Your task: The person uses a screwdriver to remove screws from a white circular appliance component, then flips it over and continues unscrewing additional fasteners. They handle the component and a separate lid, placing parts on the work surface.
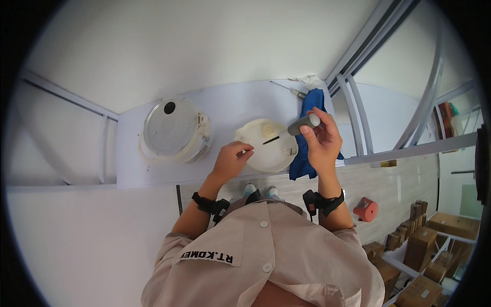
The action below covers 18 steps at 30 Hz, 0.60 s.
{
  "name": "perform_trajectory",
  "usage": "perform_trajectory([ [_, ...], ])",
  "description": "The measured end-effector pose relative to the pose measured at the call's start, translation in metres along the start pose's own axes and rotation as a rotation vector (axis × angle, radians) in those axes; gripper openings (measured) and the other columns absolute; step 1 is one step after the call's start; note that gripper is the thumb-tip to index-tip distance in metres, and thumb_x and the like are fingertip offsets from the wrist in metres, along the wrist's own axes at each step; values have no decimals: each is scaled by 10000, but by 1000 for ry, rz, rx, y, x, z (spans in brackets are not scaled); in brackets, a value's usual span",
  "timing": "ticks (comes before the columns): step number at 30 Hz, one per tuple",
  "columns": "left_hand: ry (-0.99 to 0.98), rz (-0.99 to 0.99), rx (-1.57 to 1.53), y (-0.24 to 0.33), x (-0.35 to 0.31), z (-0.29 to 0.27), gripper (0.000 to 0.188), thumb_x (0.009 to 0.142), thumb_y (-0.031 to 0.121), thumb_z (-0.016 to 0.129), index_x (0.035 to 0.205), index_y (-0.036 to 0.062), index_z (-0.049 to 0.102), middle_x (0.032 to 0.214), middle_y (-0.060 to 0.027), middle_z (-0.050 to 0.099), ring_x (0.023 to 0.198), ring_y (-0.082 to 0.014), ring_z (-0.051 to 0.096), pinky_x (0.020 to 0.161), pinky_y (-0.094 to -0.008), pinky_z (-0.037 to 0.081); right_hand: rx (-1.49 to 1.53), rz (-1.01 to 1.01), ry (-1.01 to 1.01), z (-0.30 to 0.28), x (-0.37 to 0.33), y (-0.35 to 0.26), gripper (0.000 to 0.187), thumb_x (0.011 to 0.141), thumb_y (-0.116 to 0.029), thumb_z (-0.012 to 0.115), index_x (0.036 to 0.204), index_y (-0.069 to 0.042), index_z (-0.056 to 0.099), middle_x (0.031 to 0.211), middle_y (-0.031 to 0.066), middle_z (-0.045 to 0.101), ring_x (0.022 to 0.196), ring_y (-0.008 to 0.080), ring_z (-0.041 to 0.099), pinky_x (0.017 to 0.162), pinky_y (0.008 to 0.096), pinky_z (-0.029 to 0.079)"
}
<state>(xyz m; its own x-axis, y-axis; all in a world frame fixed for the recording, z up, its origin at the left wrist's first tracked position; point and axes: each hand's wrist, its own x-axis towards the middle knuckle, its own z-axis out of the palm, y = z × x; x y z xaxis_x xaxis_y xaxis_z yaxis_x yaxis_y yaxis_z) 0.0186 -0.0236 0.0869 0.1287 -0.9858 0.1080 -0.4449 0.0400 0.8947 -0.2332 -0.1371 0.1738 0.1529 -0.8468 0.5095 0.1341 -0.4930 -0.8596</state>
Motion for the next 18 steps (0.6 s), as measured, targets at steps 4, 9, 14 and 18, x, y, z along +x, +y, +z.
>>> perform_trajectory([
  [4, 159, 31, 93, -21, -31, -25, 140, 974, 42, 788, 1105, 29, 834, 941, -97, 752, 753, -176, 689, 688, -307, 556, -5, -30, -52, 15, 2, 4, 507, 957, -23, 855, 1427, -8, 665, 1307, 131, 672, 1225, 250, 699, 1037, 380, 613],
  [9, 221, -136, 188, -44, -60, -36, 157, 942, 47, 780, 1092, 14, 814, 987, -132, 763, 814, -258, 728, 729, -354, 584, 17, -20, -98, 35, -1, 9, 491, 961, -17, 851, 1417, -4, 672, 1298, 133, 677, 1213, 245, 698, 1006, 367, 607],
  [14, 159, -217, 204, -68, -75, -26, 156, 915, 107, 828, 1049, 29, 811, 969, -127, 765, 777, -261, 715, 731, -383, 584, 47, -33, -175, 55, -6, 10, 517, 948, -5, 860, 1428, -6, 668, 1291, 131, 685, 1207, 238, 699, 1020, 362, 594],
  [18, 102, -253, 284, -71, -78, -19, 167, 921, 189, 830, 1029, 63, 818, 964, -114, 759, 813, -296, 731, 758, -424, 590, 93, -1, -194, 66, -12, 11, 558, 939, 4, 866, 1453, -3, 648, 1293, 128, 685, 1201, 231, 700, 1031, 362, 588],
])
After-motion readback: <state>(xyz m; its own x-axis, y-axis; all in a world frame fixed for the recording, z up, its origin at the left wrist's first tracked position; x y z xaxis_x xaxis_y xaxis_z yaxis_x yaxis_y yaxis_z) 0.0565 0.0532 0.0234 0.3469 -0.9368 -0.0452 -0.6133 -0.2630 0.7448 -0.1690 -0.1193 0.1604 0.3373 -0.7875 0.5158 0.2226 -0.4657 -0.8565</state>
